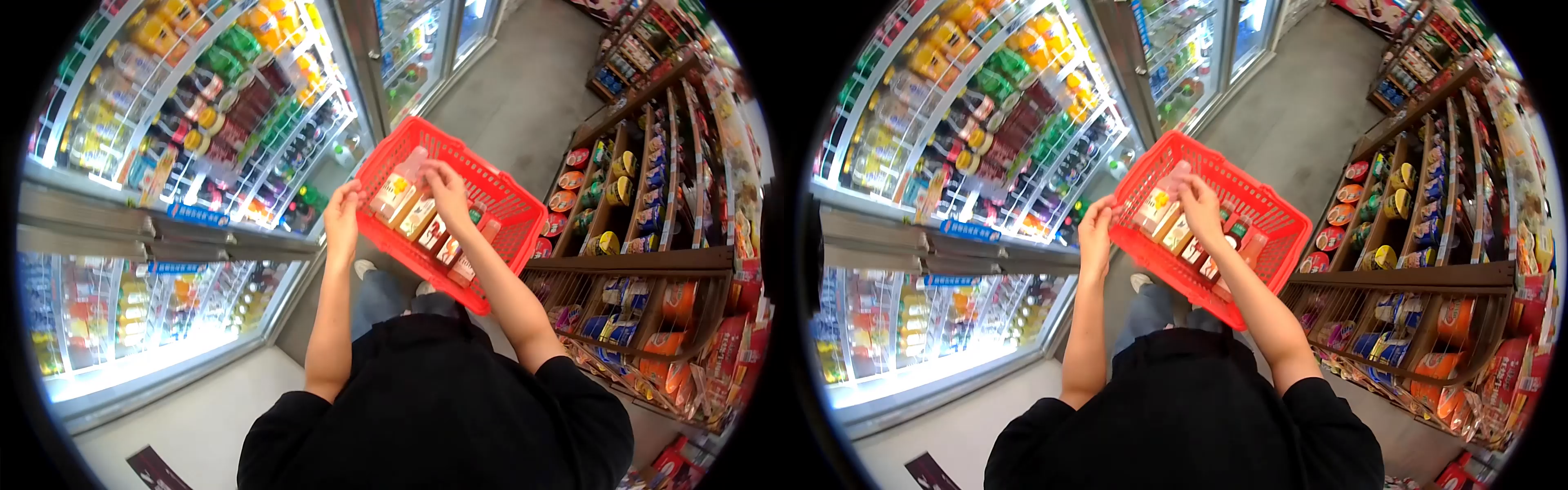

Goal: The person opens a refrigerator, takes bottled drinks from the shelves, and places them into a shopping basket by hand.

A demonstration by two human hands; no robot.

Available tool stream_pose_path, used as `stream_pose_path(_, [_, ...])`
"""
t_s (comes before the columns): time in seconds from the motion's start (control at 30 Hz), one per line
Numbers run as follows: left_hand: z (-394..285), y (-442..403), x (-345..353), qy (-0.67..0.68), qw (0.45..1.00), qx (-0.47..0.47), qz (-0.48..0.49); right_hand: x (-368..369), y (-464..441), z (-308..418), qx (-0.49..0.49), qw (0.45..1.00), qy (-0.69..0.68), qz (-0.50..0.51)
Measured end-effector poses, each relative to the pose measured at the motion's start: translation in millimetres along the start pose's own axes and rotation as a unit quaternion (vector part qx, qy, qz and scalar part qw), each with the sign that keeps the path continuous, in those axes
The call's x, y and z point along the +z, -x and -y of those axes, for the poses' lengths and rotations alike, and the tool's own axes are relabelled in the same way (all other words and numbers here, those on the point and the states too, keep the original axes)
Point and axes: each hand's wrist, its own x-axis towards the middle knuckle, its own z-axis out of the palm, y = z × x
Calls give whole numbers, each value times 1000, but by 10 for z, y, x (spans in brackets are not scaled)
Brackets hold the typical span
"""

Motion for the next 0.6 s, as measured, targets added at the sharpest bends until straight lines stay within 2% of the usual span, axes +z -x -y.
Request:
stream_pose_path(0.1, [22,178,-206,17,997,9,-73,277,123,204,-48,997,-47,29])
stream_pose_path(0.23, [-163,311,-613,60,983,48,-166,884,215,389,-65,986,-91,126])
stream_pose_path(0.37, [-541,399,-1229,57,965,113,-231,1638,225,422,-66,970,-136,190])
stream_pose_path(0.47, [-801,481,-1802,34,945,166,-280,2212,214,428,-94,954,-119,258])
stream_pose_path(0.6, [-1097,661,-2521,28,915,196,-350,2965,330,488,-78,939,-129,309])
